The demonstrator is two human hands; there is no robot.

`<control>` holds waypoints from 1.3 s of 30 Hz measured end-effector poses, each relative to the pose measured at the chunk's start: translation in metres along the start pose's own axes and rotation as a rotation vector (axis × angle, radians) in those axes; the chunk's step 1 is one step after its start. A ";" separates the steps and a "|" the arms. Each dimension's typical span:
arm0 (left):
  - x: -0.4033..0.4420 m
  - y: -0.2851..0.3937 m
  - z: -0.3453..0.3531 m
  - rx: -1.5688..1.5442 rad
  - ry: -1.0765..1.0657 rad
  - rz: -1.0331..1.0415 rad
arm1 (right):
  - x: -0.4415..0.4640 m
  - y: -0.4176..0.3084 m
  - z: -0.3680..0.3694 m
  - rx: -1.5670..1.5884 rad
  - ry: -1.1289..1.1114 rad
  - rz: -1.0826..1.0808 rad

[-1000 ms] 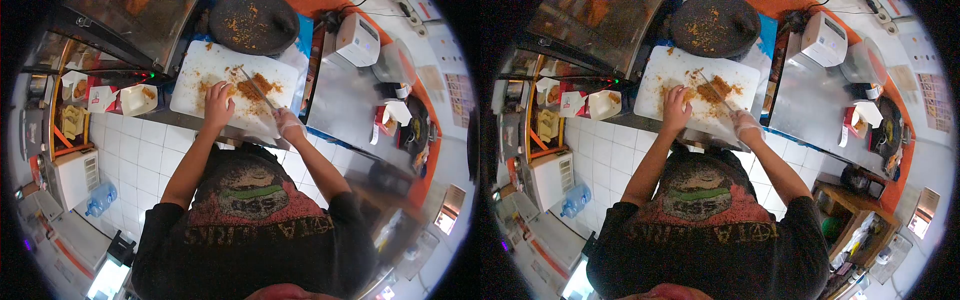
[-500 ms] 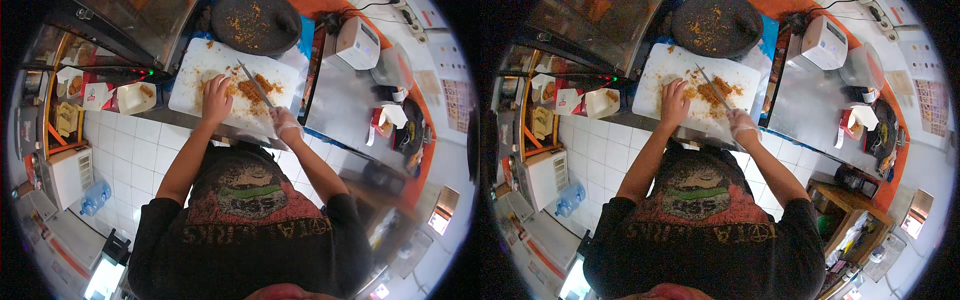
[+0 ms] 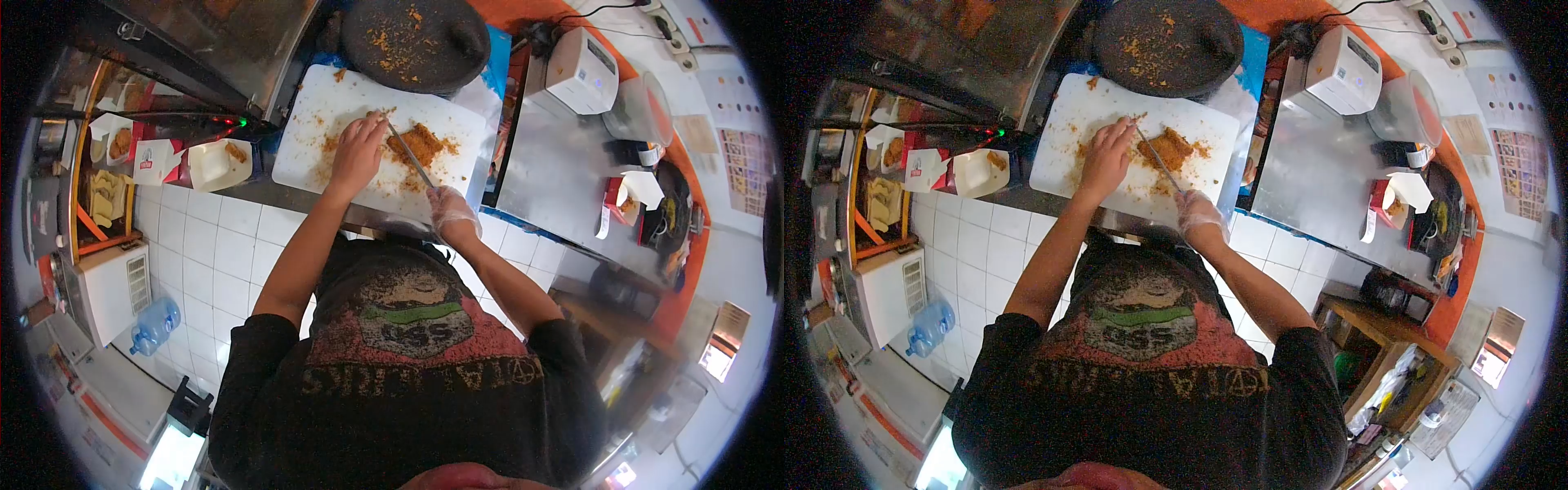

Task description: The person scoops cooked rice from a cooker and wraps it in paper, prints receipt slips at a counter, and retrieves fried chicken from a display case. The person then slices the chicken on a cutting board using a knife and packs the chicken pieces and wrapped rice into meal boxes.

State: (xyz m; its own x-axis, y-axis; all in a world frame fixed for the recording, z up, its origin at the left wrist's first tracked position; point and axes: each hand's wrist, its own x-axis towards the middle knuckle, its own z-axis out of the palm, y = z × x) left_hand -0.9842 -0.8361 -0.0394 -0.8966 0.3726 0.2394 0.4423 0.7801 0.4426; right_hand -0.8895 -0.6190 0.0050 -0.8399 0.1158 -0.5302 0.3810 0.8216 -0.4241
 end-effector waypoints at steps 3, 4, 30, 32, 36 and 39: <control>0.003 0.006 -0.006 -0.064 0.092 -0.051 | -0.001 -0.004 -0.004 -0.039 -0.013 0.004; 0.005 0.003 -0.005 -0.048 0.064 0.003 | -0.001 -0.005 -0.005 -0.039 -0.033 0.018; 0.029 0.004 -0.005 -0.025 0.040 0.094 | 0.001 0.002 -0.021 -0.094 0.034 0.026; 0.029 0.000 0.000 0.018 0.003 0.094 | 0.010 0.013 -0.015 -0.146 0.042 0.011; 0.028 -0.002 0.006 -0.015 0.045 0.080 | 0.016 0.016 -0.019 -0.203 -0.003 -0.026; 0.028 -0.002 0.005 -0.034 0.043 0.067 | 0.015 0.007 -0.027 -0.231 -0.059 0.015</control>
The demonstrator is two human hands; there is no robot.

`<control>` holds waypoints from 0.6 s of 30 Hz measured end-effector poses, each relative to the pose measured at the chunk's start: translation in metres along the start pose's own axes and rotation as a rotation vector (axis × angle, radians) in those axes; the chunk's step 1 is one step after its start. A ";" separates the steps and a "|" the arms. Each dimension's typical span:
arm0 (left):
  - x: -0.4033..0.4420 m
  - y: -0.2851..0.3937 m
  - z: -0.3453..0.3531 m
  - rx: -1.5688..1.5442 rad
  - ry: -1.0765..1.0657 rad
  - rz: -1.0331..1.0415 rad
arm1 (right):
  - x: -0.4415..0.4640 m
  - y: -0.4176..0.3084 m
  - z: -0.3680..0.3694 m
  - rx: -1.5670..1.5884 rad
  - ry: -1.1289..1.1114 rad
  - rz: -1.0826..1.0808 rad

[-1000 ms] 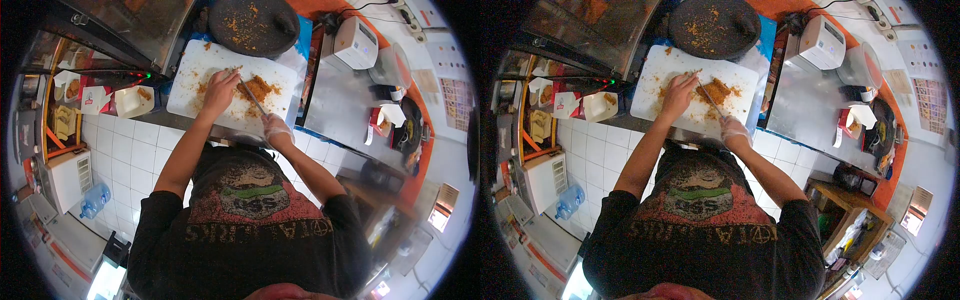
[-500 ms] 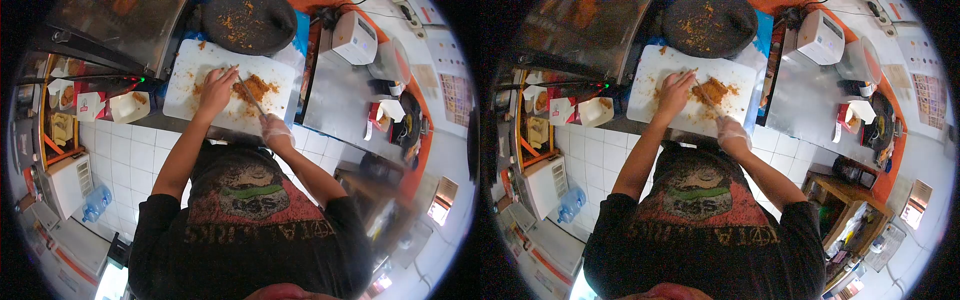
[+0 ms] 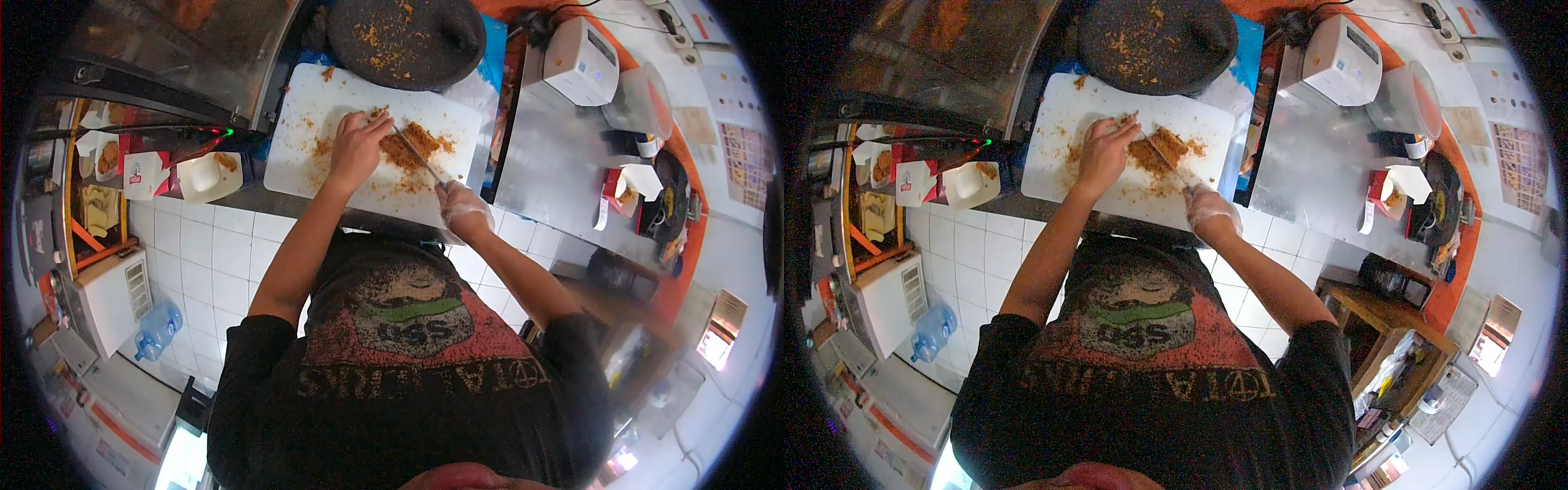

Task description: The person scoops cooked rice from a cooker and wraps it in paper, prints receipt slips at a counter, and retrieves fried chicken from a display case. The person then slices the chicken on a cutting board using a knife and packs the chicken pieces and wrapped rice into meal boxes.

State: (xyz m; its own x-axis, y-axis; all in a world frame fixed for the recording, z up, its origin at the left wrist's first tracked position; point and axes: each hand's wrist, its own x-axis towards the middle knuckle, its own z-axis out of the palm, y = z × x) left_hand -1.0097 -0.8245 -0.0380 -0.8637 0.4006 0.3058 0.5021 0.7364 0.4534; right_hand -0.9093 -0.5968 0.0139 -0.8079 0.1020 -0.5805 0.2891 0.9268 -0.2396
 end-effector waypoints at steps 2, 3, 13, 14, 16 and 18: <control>0.002 0.001 -0.001 0.008 -0.020 -0.025 | 0.001 -0.002 -0.003 -0.009 -0.025 0.036; 0.003 0.001 -0.001 0.007 -0.020 -0.024 | 0.002 -0.002 -0.004 -0.006 -0.048 0.044; 0.005 0.002 0.006 0.034 -0.043 -0.104 | 0.017 0.004 0.013 -0.055 -0.116 0.066; 0.003 0.003 0.007 0.051 -0.055 -0.117 | 0.019 0.003 0.015 -0.056 -0.119 0.067; 0.001 0.001 0.006 0.047 -0.056 -0.114 | 0.024 -0.001 0.014 -0.120 -0.236 0.102; 0.001 -0.001 0.006 0.046 -0.057 -0.114 | 0.025 -0.007 0.012 -0.130 -0.243 0.135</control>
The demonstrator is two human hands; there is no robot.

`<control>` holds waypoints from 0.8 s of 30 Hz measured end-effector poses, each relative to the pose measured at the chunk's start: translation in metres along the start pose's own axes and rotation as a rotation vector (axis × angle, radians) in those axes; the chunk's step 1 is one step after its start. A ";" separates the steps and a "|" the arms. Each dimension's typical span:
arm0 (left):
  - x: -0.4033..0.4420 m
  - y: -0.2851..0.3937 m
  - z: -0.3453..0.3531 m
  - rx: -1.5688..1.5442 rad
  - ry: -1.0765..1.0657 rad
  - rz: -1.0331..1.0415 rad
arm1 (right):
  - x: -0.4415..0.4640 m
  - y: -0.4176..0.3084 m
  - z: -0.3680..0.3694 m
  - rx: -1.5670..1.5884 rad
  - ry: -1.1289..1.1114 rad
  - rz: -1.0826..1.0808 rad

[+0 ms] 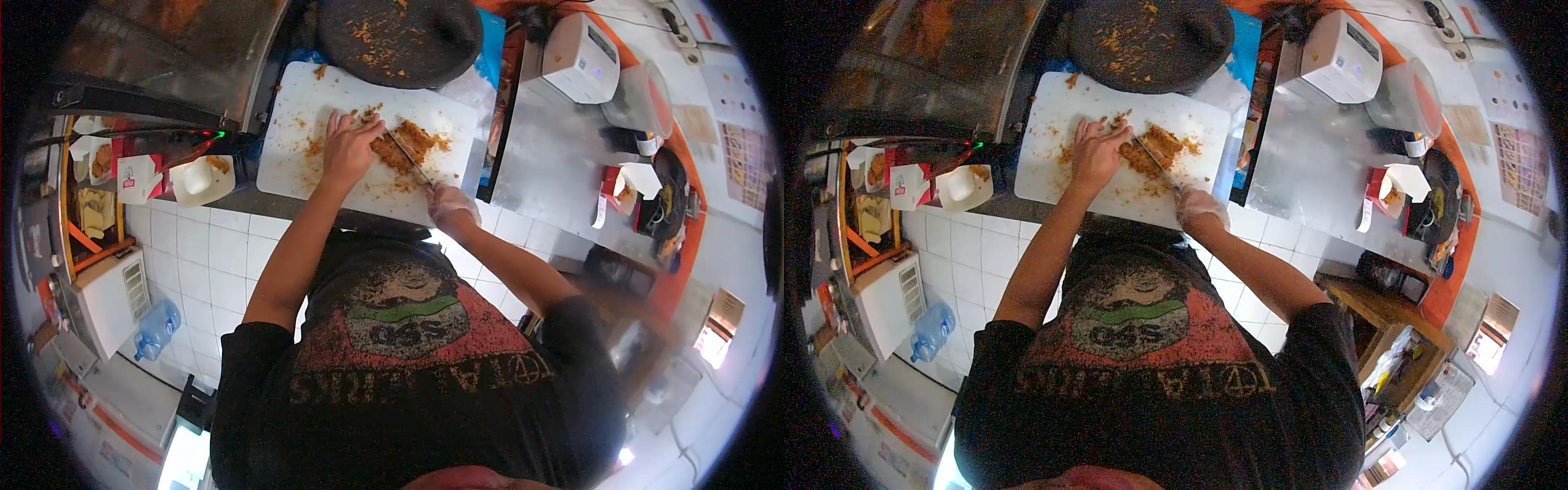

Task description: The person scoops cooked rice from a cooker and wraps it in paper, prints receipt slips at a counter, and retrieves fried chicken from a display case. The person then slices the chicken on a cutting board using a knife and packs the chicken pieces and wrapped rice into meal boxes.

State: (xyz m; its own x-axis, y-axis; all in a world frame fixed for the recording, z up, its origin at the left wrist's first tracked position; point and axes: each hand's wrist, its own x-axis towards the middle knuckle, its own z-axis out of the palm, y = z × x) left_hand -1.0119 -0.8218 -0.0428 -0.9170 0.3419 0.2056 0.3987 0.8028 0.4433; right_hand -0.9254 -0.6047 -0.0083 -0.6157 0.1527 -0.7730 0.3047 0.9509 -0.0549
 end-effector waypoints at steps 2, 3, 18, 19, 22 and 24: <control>-0.001 -0.002 0.001 0.058 0.019 0.036 | -0.002 -0.001 0.005 -0.004 -0.018 0.039; -0.002 -0.003 0.001 0.059 0.016 0.035 | -0.001 0.000 0.005 -0.010 -0.023 0.027; -0.008 -0.002 0.012 0.020 0.079 -0.065 | 0.016 0.009 -0.003 0.001 0.182 -0.313; -0.010 0.000 0.007 -0.070 0.069 -0.107 | 0.015 0.008 -0.003 -0.022 0.156 -0.304; -0.015 0.003 -0.018 -0.184 0.172 -0.148 | 0.035 0.028 0.006 0.099 0.391 -0.430; -0.030 0.003 -0.038 -0.212 0.273 -0.158 | 0.041 0.048 -0.013 0.033 0.475 -0.527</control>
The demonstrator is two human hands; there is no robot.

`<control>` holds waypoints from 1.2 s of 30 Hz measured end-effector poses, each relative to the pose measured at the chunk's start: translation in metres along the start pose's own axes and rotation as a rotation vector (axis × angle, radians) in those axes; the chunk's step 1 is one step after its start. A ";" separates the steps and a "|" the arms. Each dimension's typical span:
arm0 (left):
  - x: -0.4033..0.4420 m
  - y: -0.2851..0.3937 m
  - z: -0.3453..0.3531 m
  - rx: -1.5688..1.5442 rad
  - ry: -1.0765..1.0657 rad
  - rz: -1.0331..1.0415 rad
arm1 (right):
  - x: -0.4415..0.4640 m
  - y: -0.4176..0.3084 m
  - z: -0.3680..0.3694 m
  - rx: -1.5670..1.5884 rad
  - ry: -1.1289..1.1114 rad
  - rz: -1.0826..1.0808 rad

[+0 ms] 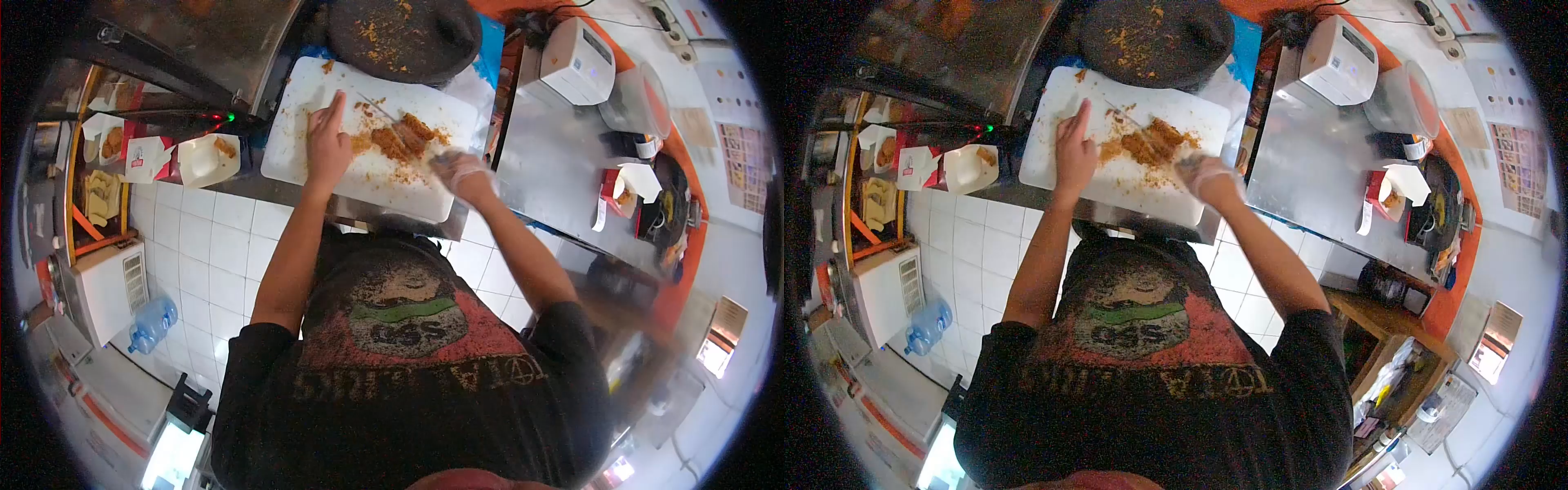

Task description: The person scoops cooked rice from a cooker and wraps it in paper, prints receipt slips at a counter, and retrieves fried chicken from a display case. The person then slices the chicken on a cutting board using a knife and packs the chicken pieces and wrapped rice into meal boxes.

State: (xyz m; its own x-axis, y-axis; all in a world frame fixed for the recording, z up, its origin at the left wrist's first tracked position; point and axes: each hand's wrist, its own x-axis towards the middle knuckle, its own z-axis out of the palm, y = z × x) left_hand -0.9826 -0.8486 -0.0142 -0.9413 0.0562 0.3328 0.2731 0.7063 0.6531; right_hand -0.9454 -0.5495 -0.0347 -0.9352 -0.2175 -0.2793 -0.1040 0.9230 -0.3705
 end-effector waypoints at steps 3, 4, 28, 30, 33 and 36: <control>-0.025 -0.009 -0.035 0.011 0.071 0.024 | 0.008 -0.006 -0.069 -0.041 -0.086 0.078; -0.039 -0.013 -0.044 0.044 0.049 -0.005 | 0.021 0.017 -0.065 -0.128 -0.027 -0.013; -0.160 -0.045 -0.088 0.196 0.055 -0.242 | 0.072 -0.061 -0.010 -0.178 -0.066 -0.163; -0.159 -0.050 -0.091 0.216 0.063 -0.210 | 0.075 -0.067 -0.003 -0.242 -0.086 -0.133; -0.159 -0.052 -0.097 0.200 0.052 -0.263 | 0.071 -0.097 -0.006 -0.277 -0.066 -0.104; -0.164 -0.052 -0.099 0.175 0.067 -0.324 | 0.088 -0.135 0.005 -0.147 -0.016 -0.027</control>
State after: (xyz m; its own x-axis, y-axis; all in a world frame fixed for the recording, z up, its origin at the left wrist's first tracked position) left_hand -0.8229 -0.9649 -0.0354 -0.9568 -0.2318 0.1757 -0.0798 0.7901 0.6077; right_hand -1.0119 -0.6952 -0.0141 -0.9260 -0.2466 -0.2860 -0.1783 0.9532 -0.2443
